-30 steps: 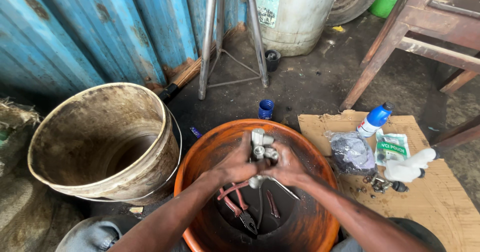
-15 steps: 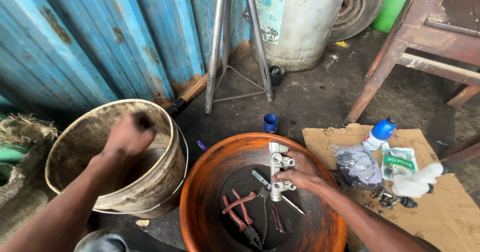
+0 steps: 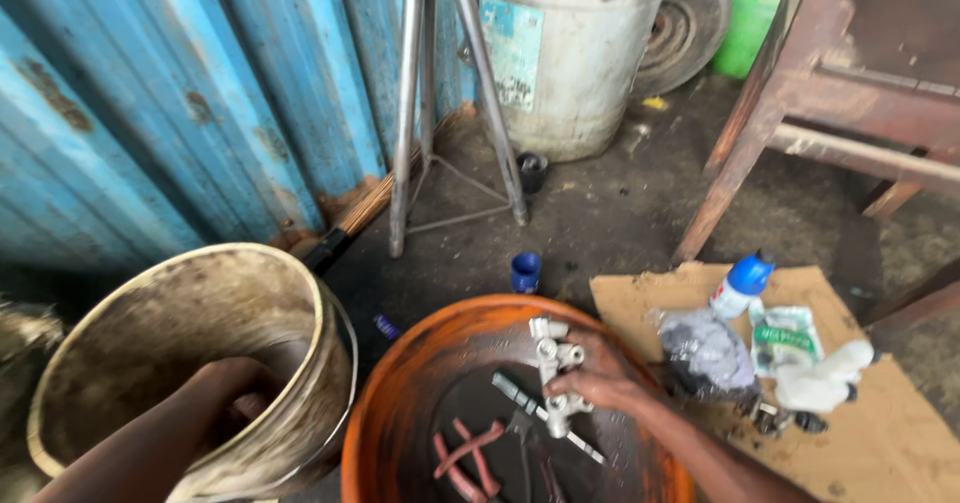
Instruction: The person disassembles a metal mechanical part over a basin, using a screwdriver and pliers to remove components. They rinse the part and tools with water from a plastic bottle, then reassemble the part and place the tools on a nearby cardboard sheet.
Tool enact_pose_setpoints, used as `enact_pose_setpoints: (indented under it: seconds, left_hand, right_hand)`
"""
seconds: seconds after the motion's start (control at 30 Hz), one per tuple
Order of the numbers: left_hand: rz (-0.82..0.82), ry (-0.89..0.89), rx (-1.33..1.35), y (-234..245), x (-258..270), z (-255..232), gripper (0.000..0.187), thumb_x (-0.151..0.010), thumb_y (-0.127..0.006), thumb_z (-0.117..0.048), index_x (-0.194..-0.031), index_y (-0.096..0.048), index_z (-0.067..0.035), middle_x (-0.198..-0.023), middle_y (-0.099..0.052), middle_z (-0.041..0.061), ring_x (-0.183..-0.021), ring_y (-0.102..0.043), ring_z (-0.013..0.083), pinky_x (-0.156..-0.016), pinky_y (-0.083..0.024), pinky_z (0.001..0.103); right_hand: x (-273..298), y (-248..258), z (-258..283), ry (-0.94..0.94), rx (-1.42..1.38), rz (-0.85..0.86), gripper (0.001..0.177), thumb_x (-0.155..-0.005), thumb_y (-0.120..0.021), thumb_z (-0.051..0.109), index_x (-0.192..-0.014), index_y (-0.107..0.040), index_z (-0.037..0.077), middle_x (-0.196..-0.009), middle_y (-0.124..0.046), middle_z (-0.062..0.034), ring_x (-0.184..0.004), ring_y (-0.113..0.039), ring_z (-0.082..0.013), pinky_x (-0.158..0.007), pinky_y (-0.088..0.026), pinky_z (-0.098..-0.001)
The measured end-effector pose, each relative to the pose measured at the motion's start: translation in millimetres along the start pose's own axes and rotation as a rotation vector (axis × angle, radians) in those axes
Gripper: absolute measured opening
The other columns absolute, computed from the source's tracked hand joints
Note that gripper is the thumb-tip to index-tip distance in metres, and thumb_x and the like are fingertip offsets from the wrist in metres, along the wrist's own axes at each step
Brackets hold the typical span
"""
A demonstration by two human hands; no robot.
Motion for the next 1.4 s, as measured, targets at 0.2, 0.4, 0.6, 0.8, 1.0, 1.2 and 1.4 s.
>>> enact_pose_setpoints:
  seconds: [0.2,0.4,0.6,0.8,1.0,1.2,1.4]
  left_hand:
    - [-0.422,-0.095,-0.102,119.7,90.1,-55.3,0.031,-0.1,-0.048,-0.017,-0.113,-0.074,-0.007,-0.101,-0.079,0.019,-0.088,-0.076,0.0277,-0.087,-0.064,0.045]
    - [-0.645,-0.143,-0.162,162.5,173.8,-178.4,0.037,-0.085,-0.071,-0.032,-0.107,-0.074,-0.002,-0.11,-0.072,0.02,-0.104,-0.072,0.0304,-0.096,-0.059,0.043]
    - [-0.479,-0.394,-0.04,105.8,109.1,-307.0,0.081,-0.087,-0.074,-0.031,-0.156,-0.032,-0.023,-0.148,-0.046,0.02,-0.138,-0.047,0.0341,-0.117,-0.037,0.047]
    - [-0.455,-0.345,0.148,80.6,25.3,-359.8,0.09,-0.09,-0.074,-0.04,-0.16,-0.02,-0.029,-0.156,-0.039,0.021,-0.142,-0.043,0.0395,-0.118,-0.039,0.045]
    - [-0.394,-0.318,0.259,66.0,-53.7,-383.6,0.062,-0.094,-0.063,-0.048,-0.151,-0.05,-0.027,-0.147,-0.056,0.015,-0.14,-0.051,0.0335,-0.119,-0.04,0.043]
    - [-0.51,-0.326,0.288,68.9,-88.4,-390.8,0.051,-0.09,-0.072,-0.039,-0.133,-0.064,-0.012,-0.131,-0.066,0.019,-0.126,-0.063,0.0324,-0.112,-0.048,0.039]
    - [-0.716,-0.478,0.413,119.3,8.5,-356.7,0.05,-0.093,-0.069,-0.048,-0.119,-0.07,-0.006,-0.111,-0.071,0.027,-0.107,-0.071,0.0401,-0.099,-0.055,0.047]
  right_hand:
    - [-4.9,3.2,11.9,0.067,-0.172,0.018,0.065,-0.058,-0.087,0.0,-0.119,-0.065,0.0,-0.096,-0.078,-0.0111,-0.09,-0.075,-0.0213,-0.088,-0.06,-0.039]
    - [4.3,22.5,36.8,0.056,0.007,0.017,0.065,-0.06,-0.088,0.011,-0.122,-0.067,0.003,-0.103,-0.079,-0.0096,-0.099,-0.075,-0.0222,-0.099,-0.053,-0.038]
    - [16.9,35.8,2.8,-0.15,0.061,0.031,0.083,-0.066,-0.095,0.021,-0.134,-0.05,0.005,-0.127,-0.06,-0.015,-0.121,-0.06,-0.0287,-0.111,-0.045,-0.0455]
    - [22.0,27.6,-9.7,-0.127,-0.073,0.189,0.049,-0.068,-0.084,0.029,-0.11,-0.072,0.008,-0.116,-0.073,-0.0106,-0.116,-0.068,-0.0223,-0.11,-0.049,-0.0448]
    - [15.2,25.4,5.3,-0.129,0.012,0.22,0.055,-0.065,-0.084,0.03,-0.114,-0.072,0.009,-0.117,-0.074,-0.0108,-0.112,-0.069,-0.0223,-0.106,-0.05,-0.0418]
    - [3.8,19.9,-5.9,-0.11,0.016,0.24,0.075,-0.061,-0.088,0.031,-0.127,-0.064,0.003,-0.119,-0.071,-0.0138,-0.115,-0.066,-0.0248,-0.106,-0.047,-0.0394]
    - [-2.4,17.0,-16.3,-0.096,-0.029,0.26,0.057,-0.064,-0.085,0.033,-0.114,-0.073,0.007,-0.111,-0.074,-0.0074,-0.108,-0.068,-0.0205,-0.099,-0.049,-0.038]
Point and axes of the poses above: each hand's wrist, its own x-axis away from the middle knuckle, its own y-axis out of the back of the hand, z = x × y, the point moved 7 cm from there along -x, towards the middle knuckle
